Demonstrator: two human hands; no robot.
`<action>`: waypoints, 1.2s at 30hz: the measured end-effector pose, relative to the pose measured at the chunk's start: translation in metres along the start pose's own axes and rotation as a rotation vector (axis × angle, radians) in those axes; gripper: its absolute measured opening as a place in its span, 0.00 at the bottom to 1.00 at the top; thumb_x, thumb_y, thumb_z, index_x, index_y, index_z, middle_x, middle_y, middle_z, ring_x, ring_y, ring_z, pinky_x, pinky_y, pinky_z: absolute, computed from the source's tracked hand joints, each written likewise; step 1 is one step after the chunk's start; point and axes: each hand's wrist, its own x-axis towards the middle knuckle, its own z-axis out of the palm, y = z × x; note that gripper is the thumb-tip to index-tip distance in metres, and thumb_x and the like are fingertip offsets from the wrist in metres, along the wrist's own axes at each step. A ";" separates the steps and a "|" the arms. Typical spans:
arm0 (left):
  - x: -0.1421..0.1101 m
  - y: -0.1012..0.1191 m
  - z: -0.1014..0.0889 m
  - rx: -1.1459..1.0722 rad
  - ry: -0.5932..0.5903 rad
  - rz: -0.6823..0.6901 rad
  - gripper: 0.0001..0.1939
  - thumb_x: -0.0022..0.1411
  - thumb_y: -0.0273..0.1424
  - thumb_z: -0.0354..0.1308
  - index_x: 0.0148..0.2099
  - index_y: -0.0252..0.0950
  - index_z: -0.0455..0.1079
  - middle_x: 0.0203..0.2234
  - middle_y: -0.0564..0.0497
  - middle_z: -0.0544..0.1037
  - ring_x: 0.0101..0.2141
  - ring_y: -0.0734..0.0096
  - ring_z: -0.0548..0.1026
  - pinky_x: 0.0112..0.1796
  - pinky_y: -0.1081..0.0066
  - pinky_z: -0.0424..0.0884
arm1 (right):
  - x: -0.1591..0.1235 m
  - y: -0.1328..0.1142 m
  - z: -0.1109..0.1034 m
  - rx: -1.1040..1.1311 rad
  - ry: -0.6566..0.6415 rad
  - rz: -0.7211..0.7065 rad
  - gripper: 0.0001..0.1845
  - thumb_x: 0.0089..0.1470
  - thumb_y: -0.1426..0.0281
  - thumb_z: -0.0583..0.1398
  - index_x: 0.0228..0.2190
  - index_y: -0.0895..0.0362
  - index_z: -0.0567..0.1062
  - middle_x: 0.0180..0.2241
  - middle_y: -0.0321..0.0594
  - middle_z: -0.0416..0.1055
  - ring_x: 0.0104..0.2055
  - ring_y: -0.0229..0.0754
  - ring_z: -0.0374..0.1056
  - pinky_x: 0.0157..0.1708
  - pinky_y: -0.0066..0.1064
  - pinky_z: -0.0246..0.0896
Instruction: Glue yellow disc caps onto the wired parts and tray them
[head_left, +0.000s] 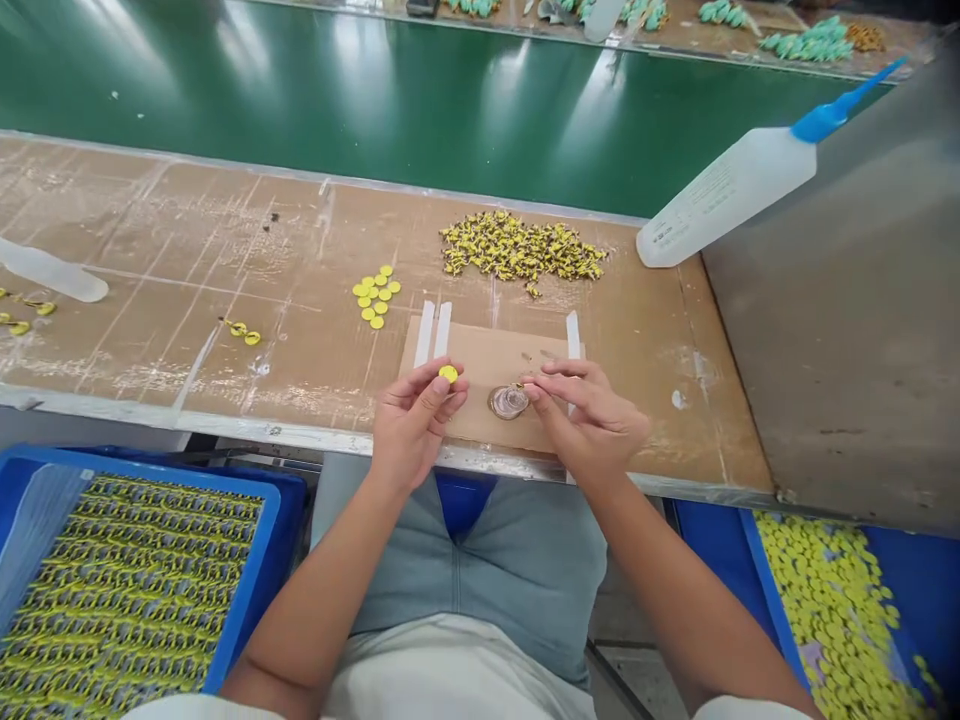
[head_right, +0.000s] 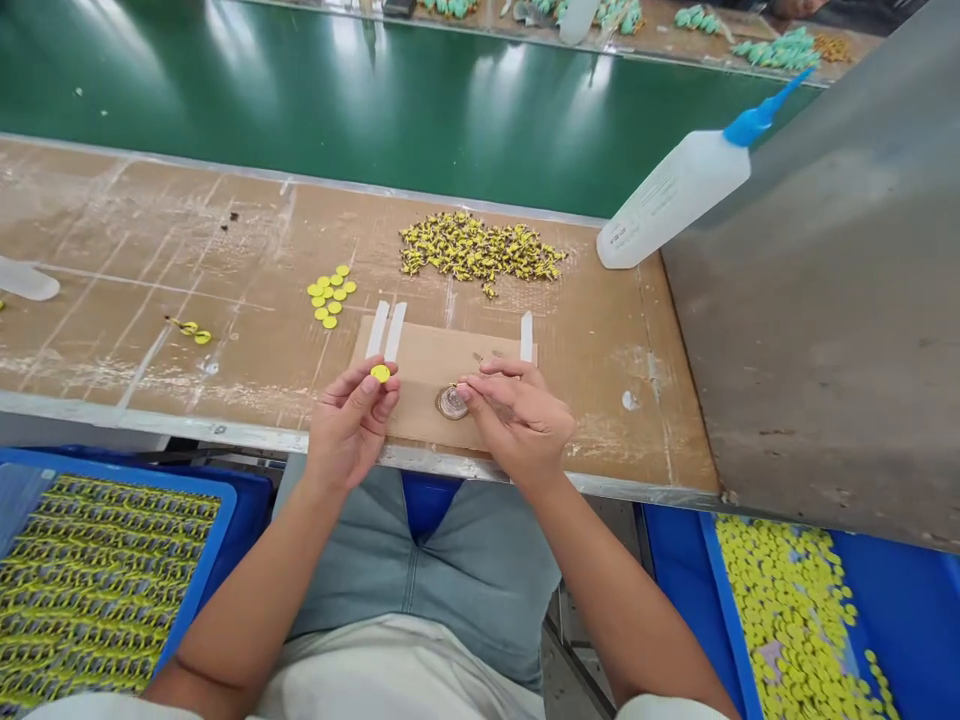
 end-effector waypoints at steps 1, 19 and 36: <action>0.000 0.000 0.000 0.005 -0.001 -0.004 0.14 0.52 0.32 0.74 0.42 0.39 0.82 0.38 0.48 0.85 0.35 0.75 0.83 0.39 0.81 0.78 | -0.001 0.000 0.000 -0.009 -0.005 -0.011 0.15 0.55 0.77 0.70 0.42 0.48 0.82 0.35 0.37 0.81 0.42 0.48 0.75 0.44 0.48 0.74; -0.003 0.001 -0.001 -0.018 -0.066 -0.025 0.11 0.56 0.30 0.72 0.43 0.39 0.82 0.39 0.49 0.85 0.36 0.76 0.83 0.40 0.82 0.78 | 0.000 -0.001 0.001 -0.078 -0.060 -0.068 0.10 0.55 0.74 0.70 0.39 0.49 0.82 0.33 0.37 0.81 0.39 0.49 0.77 0.43 0.51 0.76; -0.003 0.001 -0.003 0.004 -0.052 -0.002 0.12 0.56 0.30 0.71 0.44 0.39 0.82 0.42 0.49 0.83 0.38 0.75 0.82 0.42 0.80 0.78 | 0.000 -0.004 -0.005 -0.064 0.051 -0.042 0.15 0.52 0.79 0.71 0.40 0.50 0.81 0.33 0.38 0.79 0.40 0.48 0.75 0.36 0.43 0.76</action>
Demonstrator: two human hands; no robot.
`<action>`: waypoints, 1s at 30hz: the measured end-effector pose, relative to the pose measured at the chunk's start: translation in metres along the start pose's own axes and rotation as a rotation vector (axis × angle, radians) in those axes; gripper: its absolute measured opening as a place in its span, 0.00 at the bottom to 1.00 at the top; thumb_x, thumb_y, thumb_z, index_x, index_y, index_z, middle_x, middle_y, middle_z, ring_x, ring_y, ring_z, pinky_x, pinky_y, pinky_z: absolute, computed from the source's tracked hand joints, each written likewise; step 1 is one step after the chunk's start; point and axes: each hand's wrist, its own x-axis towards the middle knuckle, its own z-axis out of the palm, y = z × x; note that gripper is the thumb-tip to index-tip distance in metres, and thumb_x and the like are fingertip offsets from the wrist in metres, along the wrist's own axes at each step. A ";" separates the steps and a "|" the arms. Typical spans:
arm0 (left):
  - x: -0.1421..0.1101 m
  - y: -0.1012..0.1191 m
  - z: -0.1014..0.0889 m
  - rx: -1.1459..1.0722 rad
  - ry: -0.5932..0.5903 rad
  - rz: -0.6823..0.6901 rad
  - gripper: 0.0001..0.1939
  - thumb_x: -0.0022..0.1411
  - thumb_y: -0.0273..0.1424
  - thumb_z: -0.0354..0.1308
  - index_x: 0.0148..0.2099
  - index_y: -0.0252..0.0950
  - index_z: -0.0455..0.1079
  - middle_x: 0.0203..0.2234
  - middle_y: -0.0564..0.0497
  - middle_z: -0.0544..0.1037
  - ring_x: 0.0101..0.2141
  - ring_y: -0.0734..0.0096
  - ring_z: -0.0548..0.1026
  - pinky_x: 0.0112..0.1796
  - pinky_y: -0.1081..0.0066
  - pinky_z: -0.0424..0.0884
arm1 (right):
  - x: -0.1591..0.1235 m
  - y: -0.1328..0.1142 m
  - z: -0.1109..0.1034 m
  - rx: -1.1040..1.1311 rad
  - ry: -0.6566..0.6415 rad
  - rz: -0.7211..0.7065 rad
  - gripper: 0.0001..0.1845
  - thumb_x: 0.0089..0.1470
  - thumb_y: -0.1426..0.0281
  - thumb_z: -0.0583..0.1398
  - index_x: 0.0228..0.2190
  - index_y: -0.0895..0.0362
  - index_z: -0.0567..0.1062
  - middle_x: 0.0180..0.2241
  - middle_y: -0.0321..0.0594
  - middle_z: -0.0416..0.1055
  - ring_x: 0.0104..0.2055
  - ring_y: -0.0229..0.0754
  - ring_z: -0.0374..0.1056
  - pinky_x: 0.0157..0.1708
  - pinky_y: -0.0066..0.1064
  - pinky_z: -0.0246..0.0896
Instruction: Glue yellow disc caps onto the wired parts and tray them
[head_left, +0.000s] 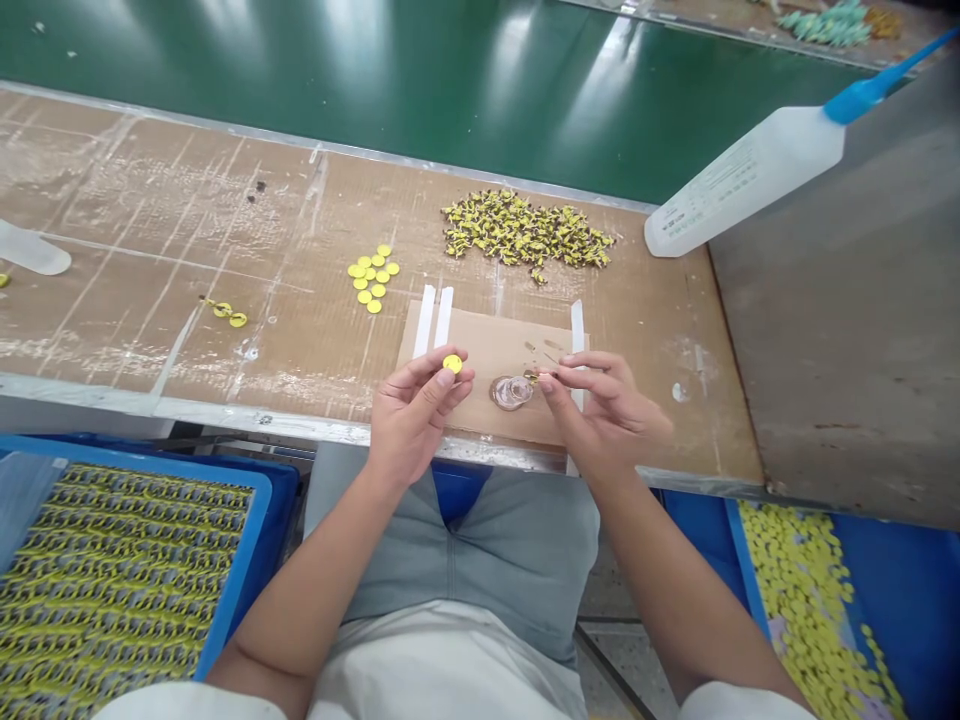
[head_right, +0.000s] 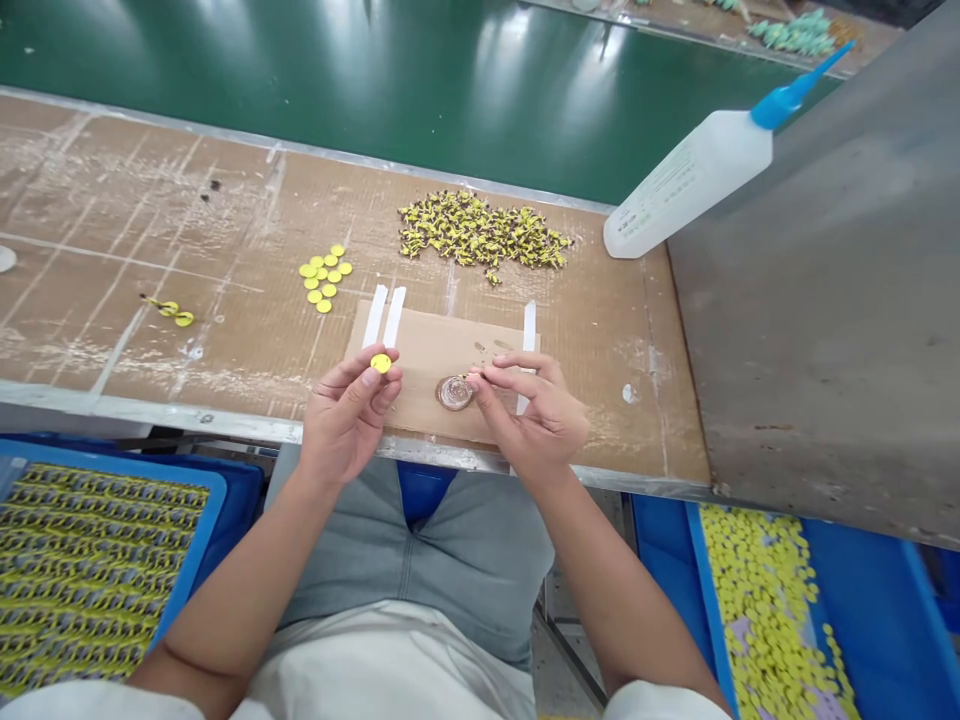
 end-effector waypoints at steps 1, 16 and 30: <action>0.000 0.000 0.000 0.001 -0.001 -0.002 0.12 0.56 0.30 0.71 0.44 0.40 0.82 0.42 0.49 0.83 0.38 0.75 0.82 0.42 0.80 0.78 | 0.001 0.000 -0.002 -0.036 -0.017 -0.039 0.16 0.52 0.79 0.71 0.40 0.50 0.81 0.33 0.37 0.80 0.40 0.48 0.75 0.36 0.42 0.75; 0.000 0.001 0.000 0.014 0.023 -0.032 0.13 0.55 0.32 0.72 0.44 0.40 0.82 0.41 0.49 0.84 0.38 0.71 0.83 0.43 0.75 0.79 | 0.003 0.000 -0.001 -0.141 -0.106 -0.141 0.12 0.56 0.76 0.68 0.41 0.50 0.80 0.33 0.37 0.80 0.39 0.48 0.77 0.38 0.45 0.77; 0.000 0.001 0.001 -0.011 0.005 -0.029 0.12 0.56 0.31 0.71 0.44 0.40 0.82 0.41 0.50 0.84 0.38 0.73 0.83 0.43 0.77 0.78 | 0.007 -0.002 0.000 -0.218 -0.152 -0.283 0.19 0.54 0.81 0.68 0.45 0.49 0.79 0.35 0.38 0.80 0.41 0.48 0.76 0.40 0.44 0.75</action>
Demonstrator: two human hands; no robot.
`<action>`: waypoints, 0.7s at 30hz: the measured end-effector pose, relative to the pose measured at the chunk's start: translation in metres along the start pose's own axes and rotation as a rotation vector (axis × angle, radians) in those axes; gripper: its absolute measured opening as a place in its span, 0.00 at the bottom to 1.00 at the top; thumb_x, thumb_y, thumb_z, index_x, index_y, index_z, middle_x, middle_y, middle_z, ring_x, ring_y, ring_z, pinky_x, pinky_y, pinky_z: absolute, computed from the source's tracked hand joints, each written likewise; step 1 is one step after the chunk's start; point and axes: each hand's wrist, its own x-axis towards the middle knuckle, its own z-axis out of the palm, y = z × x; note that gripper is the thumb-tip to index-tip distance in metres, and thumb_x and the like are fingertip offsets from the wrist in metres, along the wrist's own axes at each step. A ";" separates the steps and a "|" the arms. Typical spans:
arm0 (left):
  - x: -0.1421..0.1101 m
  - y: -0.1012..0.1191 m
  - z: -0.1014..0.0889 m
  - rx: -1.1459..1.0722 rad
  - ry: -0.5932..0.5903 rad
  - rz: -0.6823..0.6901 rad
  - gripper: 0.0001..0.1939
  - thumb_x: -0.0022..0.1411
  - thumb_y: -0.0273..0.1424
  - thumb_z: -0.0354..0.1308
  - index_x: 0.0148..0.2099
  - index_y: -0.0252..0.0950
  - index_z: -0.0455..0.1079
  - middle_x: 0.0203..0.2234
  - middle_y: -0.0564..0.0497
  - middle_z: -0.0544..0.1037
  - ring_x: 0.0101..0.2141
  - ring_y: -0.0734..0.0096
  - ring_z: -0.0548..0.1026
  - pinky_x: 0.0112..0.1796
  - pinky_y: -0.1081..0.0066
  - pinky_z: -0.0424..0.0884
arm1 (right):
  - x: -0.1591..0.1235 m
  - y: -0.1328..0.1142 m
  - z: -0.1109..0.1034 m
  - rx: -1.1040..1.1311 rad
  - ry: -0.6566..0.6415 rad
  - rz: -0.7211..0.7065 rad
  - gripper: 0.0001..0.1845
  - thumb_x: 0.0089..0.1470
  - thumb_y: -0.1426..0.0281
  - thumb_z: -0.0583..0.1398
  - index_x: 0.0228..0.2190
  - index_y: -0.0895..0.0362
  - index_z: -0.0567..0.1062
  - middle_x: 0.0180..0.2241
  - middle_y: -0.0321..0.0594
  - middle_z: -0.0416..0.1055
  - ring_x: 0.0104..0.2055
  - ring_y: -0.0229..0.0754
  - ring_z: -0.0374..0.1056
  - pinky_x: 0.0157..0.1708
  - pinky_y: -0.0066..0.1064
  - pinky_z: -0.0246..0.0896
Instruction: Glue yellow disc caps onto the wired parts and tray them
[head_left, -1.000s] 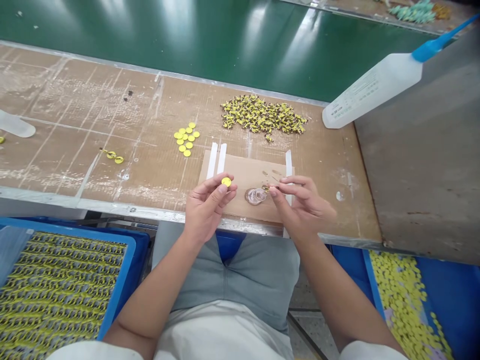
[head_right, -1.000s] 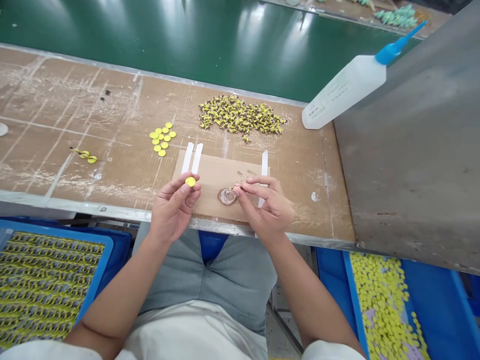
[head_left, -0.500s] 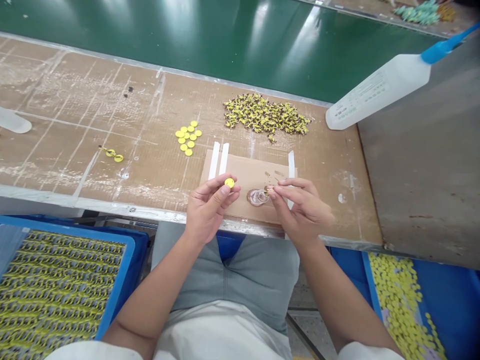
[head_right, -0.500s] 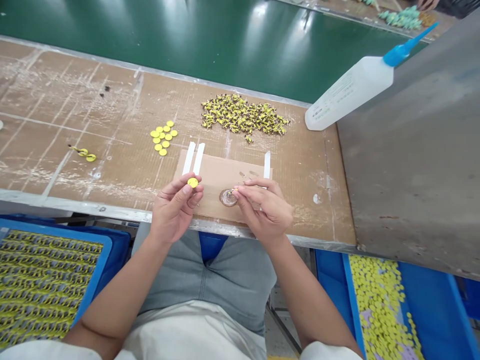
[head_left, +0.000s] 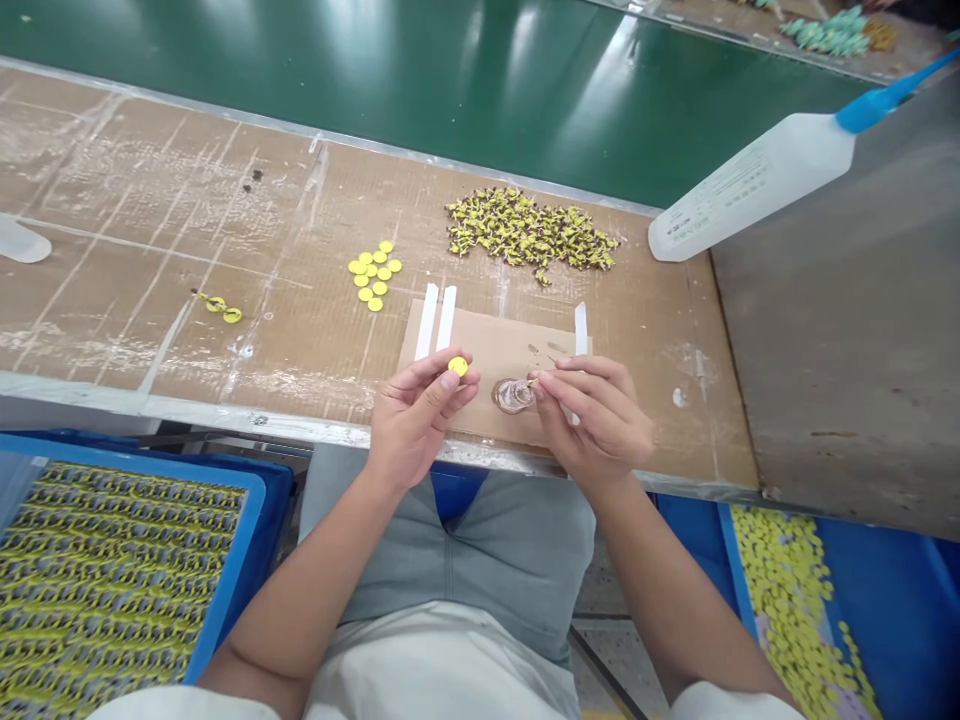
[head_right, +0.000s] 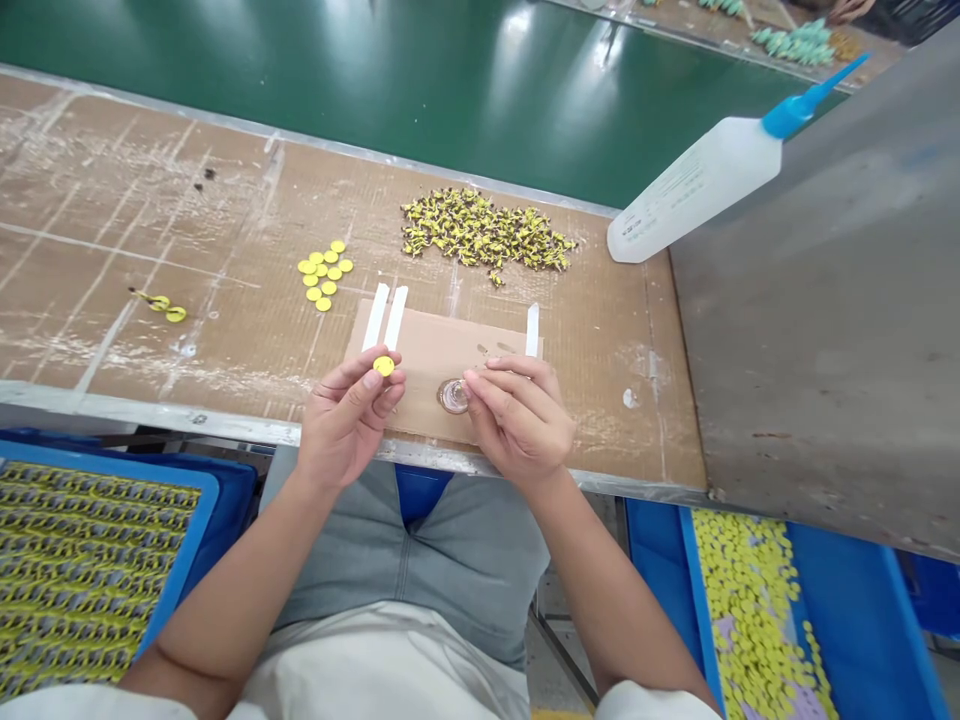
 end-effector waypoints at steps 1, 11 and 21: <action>0.000 0.000 0.000 0.004 0.002 -0.002 0.12 0.56 0.31 0.71 0.44 0.40 0.82 0.41 0.49 0.84 0.39 0.72 0.83 0.43 0.77 0.78 | 0.000 0.000 0.000 -0.012 -0.008 -0.018 0.21 0.53 0.81 0.68 0.45 0.49 0.79 0.35 0.38 0.80 0.41 0.48 0.75 0.40 0.44 0.75; 0.000 0.000 -0.002 0.005 -0.015 0.003 0.12 0.57 0.32 0.71 0.45 0.40 0.82 0.42 0.49 0.83 0.39 0.71 0.83 0.43 0.76 0.79 | 0.000 -0.001 0.000 -0.101 -0.059 -0.063 0.21 0.55 0.79 0.67 0.47 0.47 0.78 0.36 0.36 0.80 0.44 0.50 0.74 0.41 0.43 0.71; 0.000 0.000 -0.002 -0.002 -0.010 -0.007 0.13 0.56 0.32 0.72 0.45 0.40 0.82 0.43 0.48 0.83 0.40 0.69 0.83 0.44 0.74 0.79 | -0.003 0.002 0.000 -0.157 -0.077 -0.060 0.19 0.55 0.77 0.68 0.46 0.45 0.78 0.36 0.34 0.80 0.45 0.50 0.74 0.44 0.44 0.67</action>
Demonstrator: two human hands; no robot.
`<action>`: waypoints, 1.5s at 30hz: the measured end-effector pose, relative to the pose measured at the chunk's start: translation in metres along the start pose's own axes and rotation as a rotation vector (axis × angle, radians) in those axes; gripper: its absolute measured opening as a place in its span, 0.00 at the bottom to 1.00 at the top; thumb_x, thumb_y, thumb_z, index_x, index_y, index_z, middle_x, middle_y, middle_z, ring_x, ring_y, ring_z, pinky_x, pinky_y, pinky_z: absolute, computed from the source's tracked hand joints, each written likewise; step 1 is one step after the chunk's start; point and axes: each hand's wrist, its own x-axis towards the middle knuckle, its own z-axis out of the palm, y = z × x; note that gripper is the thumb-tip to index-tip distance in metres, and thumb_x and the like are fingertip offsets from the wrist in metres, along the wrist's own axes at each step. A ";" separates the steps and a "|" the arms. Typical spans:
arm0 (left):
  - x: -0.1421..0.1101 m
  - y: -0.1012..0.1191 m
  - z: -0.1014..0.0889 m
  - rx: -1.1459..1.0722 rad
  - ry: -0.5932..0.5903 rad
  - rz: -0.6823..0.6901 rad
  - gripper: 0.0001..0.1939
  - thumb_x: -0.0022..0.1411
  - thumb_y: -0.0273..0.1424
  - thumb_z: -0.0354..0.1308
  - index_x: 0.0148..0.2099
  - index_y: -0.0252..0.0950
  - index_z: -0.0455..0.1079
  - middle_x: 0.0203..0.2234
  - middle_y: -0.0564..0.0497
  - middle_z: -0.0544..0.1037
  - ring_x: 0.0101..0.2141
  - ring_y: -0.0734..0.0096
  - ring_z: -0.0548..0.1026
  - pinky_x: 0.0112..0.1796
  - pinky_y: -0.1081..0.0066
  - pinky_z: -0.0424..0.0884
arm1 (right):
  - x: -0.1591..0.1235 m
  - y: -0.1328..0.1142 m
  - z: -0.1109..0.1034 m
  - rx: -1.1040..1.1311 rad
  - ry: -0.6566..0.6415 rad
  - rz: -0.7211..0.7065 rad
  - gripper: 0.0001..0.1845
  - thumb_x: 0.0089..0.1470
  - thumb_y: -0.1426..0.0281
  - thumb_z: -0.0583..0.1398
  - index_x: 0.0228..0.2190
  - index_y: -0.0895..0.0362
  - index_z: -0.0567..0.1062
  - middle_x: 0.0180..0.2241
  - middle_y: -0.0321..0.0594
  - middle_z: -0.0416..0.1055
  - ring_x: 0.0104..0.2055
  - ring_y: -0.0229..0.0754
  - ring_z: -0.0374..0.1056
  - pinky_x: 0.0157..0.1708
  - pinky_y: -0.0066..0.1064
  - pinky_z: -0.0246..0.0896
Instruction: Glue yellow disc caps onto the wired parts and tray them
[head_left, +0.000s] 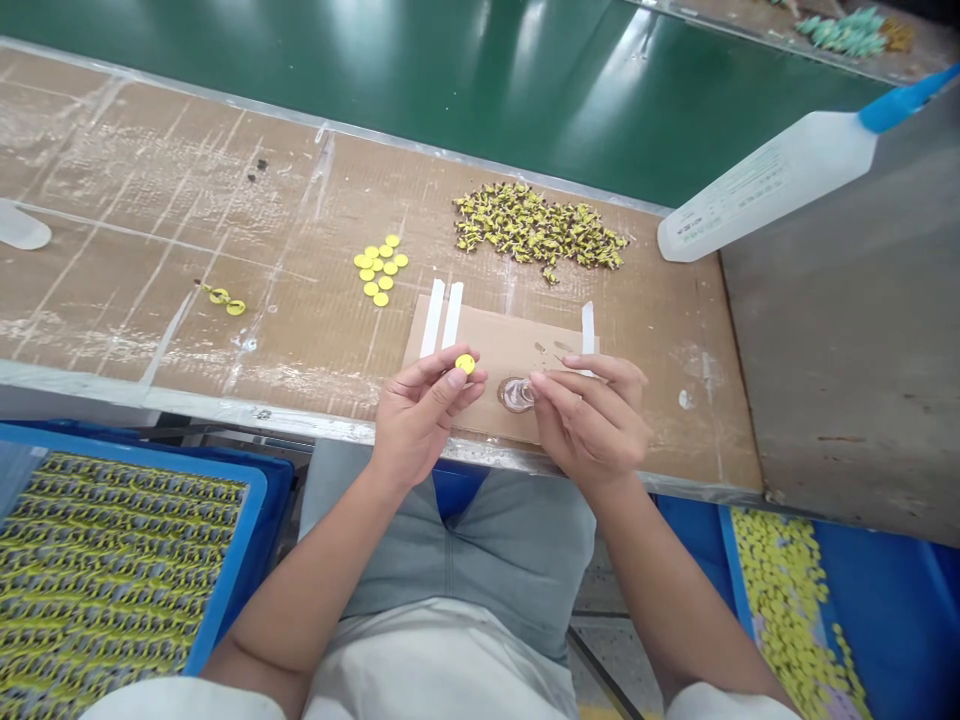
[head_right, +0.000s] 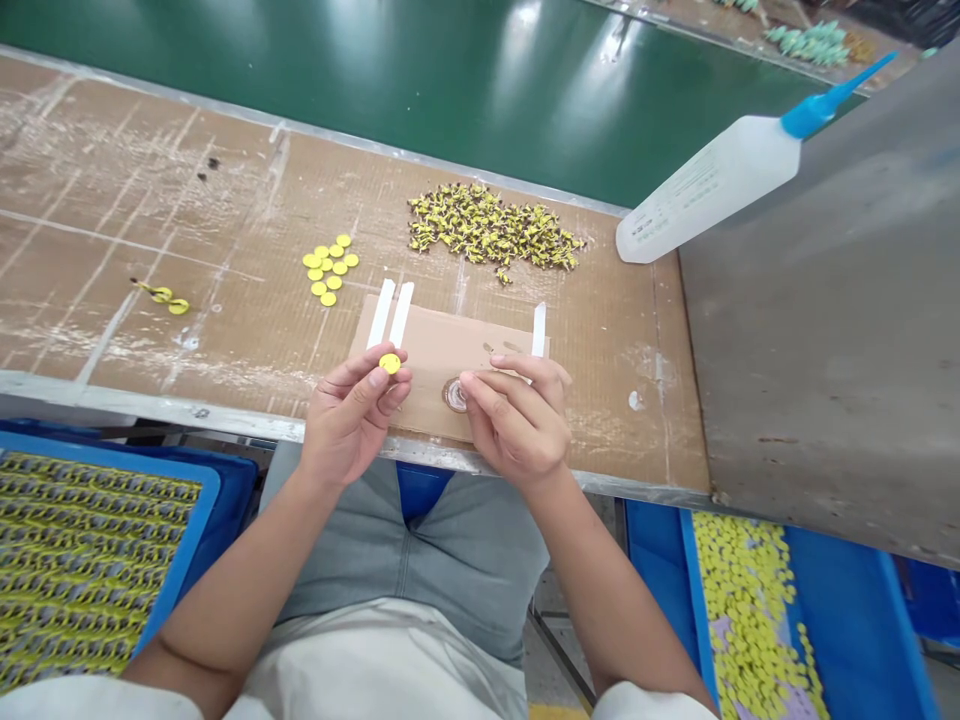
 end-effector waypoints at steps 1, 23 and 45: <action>0.000 0.000 0.000 0.003 0.004 -0.003 0.13 0.55 0.33 0.72 0.45 0.40 0.82 0.43 0.48 0.83 0.40 0.69 0.83 0.45 0.73 0.79 | 0.000 0.000 0.000 -0.001 0.000 0.001 0.19 0.55 0.77 0.68 0.46 0.45 0.78 0.36 0.34 0.80 0.45 0.50 0.75 0.43 0.44 0.67; -0.004 0.001 -0.001 -0.021 -0.019 -0.009 0.12 0.57 0.29 0.71 0.45 0.40 0.82 0.43 0.49 0.84 0.38 0.74 0.83 0.43 0.80 0.78 | 0.009 -0.021 -0.001 0.661 0.317 0.735 0.08 0.54 0.73 0.71 0.37 0.51 0.84 0.36 0.39 0.80 0.40 0.46 0.77 0.45 0.42 0.75; -0.046 -0.007 0.025 -0.141 -0.138 -0.063 0.09 0.65 0.33 0.65 0.47 0.40 0.81 0.41 0.49 0.85 0.40 0.69 0.83 0.43 0.76 0.80 | 0.029 -0.090 -0.016 0.712 0.240 0.689 0.17 0.55 0.81 0.68 0.42 0.49 0.82 0.43 0.36 0.80 0.43 0.45 0.79 0.46 0.35 0.79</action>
